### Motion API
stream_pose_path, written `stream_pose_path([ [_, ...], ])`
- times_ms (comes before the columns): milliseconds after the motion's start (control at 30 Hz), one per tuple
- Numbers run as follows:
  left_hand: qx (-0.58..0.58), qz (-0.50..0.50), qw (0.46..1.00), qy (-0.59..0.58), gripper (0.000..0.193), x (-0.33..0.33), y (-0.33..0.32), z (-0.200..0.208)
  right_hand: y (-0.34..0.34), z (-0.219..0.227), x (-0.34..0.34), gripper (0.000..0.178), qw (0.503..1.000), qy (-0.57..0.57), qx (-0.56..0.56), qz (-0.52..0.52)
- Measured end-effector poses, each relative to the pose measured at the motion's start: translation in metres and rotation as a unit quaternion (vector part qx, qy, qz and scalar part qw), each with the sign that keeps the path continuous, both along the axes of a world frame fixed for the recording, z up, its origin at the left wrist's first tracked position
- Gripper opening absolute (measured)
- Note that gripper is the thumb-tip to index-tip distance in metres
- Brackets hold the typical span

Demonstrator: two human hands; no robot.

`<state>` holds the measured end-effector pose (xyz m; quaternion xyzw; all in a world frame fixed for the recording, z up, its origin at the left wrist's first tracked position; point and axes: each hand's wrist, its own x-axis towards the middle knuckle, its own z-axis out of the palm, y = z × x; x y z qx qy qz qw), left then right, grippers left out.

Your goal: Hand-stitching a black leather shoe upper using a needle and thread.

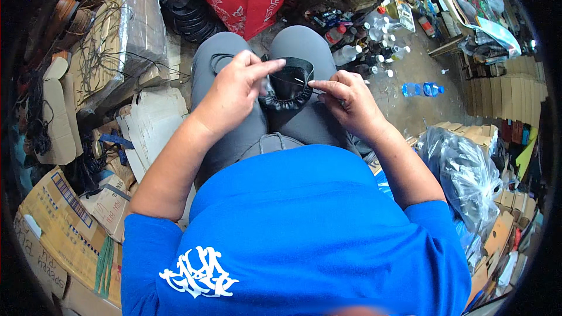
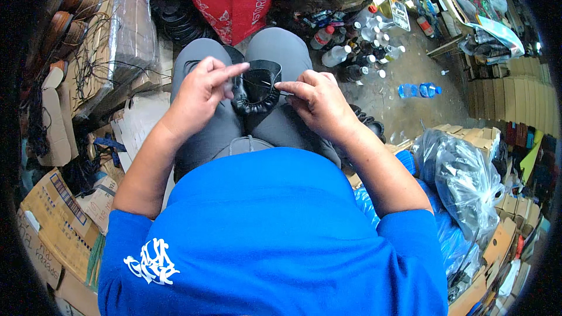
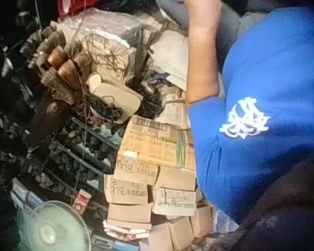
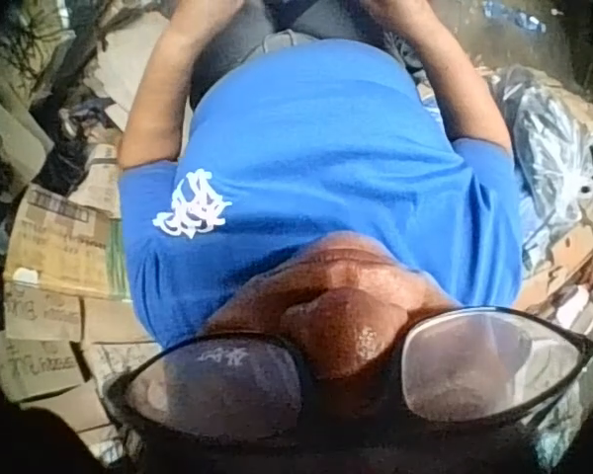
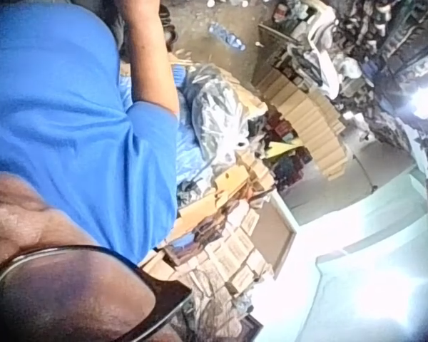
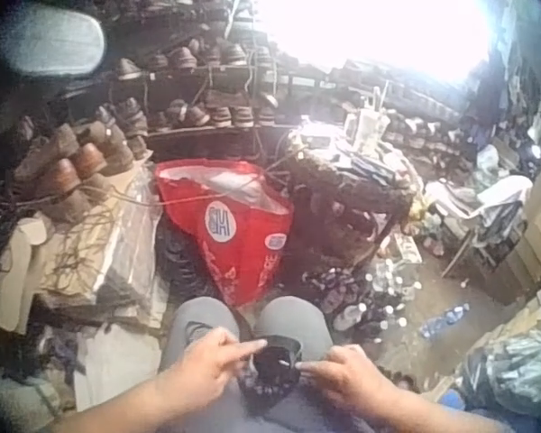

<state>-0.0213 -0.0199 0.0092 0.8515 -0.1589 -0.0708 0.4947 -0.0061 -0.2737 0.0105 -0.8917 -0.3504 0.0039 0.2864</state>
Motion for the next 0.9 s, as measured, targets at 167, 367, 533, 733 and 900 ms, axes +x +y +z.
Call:
stream_pose_path([
  [167, 0.005, 0.020, 0.998, -0.064, 0.031, -0.002, -0.001, -0.004, -0.004, 0.015, 0.020, 0.033, 0.984, 0.175, -0.011, 0.025],
  [367, -0.008, 0.017, 0.998, -0.056, 0.018, -0.004, -0.004, 0.001, -0.005, 0.020, 0.033, 0.035, 0.983, 0.162, -0.050, 0.068],
  [533, 0.004, 0.037, 0.998, -0.051, 0.016, -0.012, -0.006, -0.008, -0.006, 0.014, 0.029, 0.035, 0.984, 0.162, -0.033, 0.063],
  [733, 0.009, 0.017, 0.997, -0.077, 0.015, -0.013, -0.007, -0.007, -0.004, 0.019, 0.027, 0.034, 0.986, 0.144, -0.056, 0.057],
  [900, 0.002, 0.011, 0.994, -0.105, 0.015, -0.013, -0.005, -0.002, 0.000, 0.027, 0.022, 0.034, 0.988, 0.138, -0.059, 0.045],
])
